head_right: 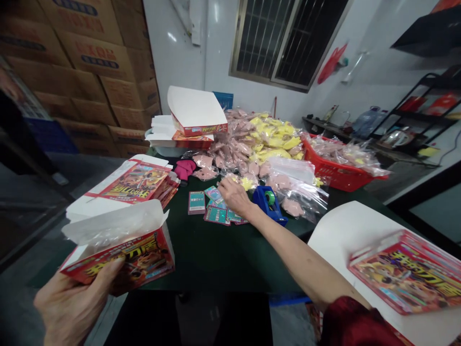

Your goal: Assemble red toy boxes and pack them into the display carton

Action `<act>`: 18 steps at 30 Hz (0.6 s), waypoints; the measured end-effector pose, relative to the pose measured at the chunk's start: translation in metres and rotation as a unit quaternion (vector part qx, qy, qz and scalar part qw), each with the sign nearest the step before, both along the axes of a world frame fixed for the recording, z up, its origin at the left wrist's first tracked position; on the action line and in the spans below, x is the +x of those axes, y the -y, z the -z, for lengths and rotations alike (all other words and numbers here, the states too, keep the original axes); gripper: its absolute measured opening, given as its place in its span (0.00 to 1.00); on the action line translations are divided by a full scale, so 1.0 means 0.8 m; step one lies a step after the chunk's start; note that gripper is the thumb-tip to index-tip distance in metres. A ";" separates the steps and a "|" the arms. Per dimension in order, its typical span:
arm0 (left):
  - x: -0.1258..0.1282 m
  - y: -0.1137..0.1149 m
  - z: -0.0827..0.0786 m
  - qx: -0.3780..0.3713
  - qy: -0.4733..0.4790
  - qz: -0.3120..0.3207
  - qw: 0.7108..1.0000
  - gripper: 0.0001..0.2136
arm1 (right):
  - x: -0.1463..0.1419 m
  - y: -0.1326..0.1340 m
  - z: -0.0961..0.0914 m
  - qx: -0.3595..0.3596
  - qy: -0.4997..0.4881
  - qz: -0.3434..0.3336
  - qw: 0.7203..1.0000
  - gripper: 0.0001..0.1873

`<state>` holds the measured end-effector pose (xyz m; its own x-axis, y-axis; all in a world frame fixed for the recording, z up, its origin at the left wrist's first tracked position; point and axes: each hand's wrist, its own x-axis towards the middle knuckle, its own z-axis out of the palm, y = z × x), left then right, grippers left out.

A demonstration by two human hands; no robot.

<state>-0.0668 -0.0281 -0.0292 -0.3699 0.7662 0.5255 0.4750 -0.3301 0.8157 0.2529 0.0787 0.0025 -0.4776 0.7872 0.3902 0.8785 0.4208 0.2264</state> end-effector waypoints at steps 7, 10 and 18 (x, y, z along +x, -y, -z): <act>-0.002 0.000 0.002 -0.002 -0.001 0.016 1.000 0.14 | -0.062 0.002 0.006 -0.059 0.015 -0.081 0.995 0.23; -0.002 0.000 0.001 0.001 0.005 0.015 1.000 0.15 | -0.072 -0.005 0.021 -0.096 0.028 -0.090 0.991 0.17; -0.002 -0.001 -0.002 0.003 0.016 0.043 0.999 0.12 | -0.063 -0.033 0.032 -0.162 0.002 -0.092 0.983 0.16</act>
